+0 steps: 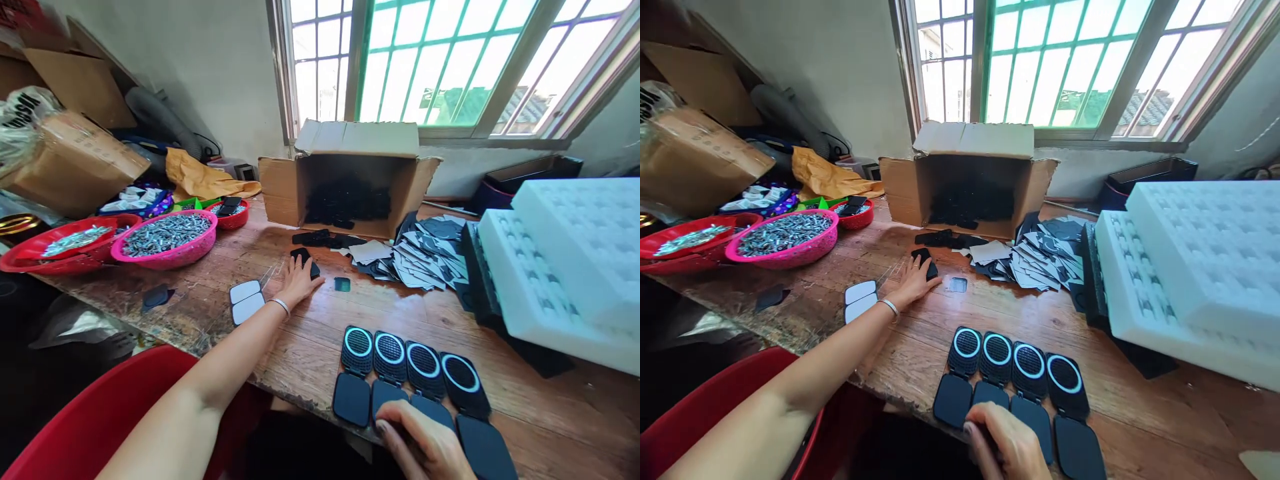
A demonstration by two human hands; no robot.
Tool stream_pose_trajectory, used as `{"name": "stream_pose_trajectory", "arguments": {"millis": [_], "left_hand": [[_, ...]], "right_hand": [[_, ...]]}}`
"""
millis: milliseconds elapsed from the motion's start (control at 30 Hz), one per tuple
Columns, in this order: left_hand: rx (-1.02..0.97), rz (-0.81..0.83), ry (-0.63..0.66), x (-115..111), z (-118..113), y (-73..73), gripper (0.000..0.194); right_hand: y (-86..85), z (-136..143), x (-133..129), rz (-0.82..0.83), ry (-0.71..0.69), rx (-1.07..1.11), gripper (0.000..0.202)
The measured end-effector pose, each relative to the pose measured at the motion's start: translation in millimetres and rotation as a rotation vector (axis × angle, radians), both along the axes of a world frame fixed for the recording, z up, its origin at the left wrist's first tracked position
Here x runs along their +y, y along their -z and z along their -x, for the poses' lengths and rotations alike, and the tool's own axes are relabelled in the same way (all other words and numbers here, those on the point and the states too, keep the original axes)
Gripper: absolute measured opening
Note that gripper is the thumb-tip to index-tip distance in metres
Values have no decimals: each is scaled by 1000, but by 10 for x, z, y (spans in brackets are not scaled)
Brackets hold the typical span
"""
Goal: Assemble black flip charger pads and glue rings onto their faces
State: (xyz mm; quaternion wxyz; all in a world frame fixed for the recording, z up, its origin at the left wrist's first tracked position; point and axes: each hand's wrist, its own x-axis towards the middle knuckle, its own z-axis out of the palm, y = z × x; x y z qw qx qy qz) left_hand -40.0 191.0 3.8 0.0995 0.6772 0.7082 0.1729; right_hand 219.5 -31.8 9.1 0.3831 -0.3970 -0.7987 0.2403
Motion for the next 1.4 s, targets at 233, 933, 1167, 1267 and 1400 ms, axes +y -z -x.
{"name": "stream_pose_trajectory", "arguments": {"millis": [233,933,1167,1267,1400], "left_hand": [[37,123,148,-507,134,31,63],[-167,-188,225,-1297,401,468,66],[-198,-217,212,-1296,387,484,64],[-200,-195,204,-1303,386,432,61],[-201,-194,195,-1301,373,392,53]], "right_hand": [[-289,-410,452,67,126,-162,20],[-72,1391,3719,16,224,-679,29],[-144,1325,3344,73,181,-742,42],[-187,1147,3042,139,99,-727,26],[-285,881,2682,181,-1,-672,10]]}}
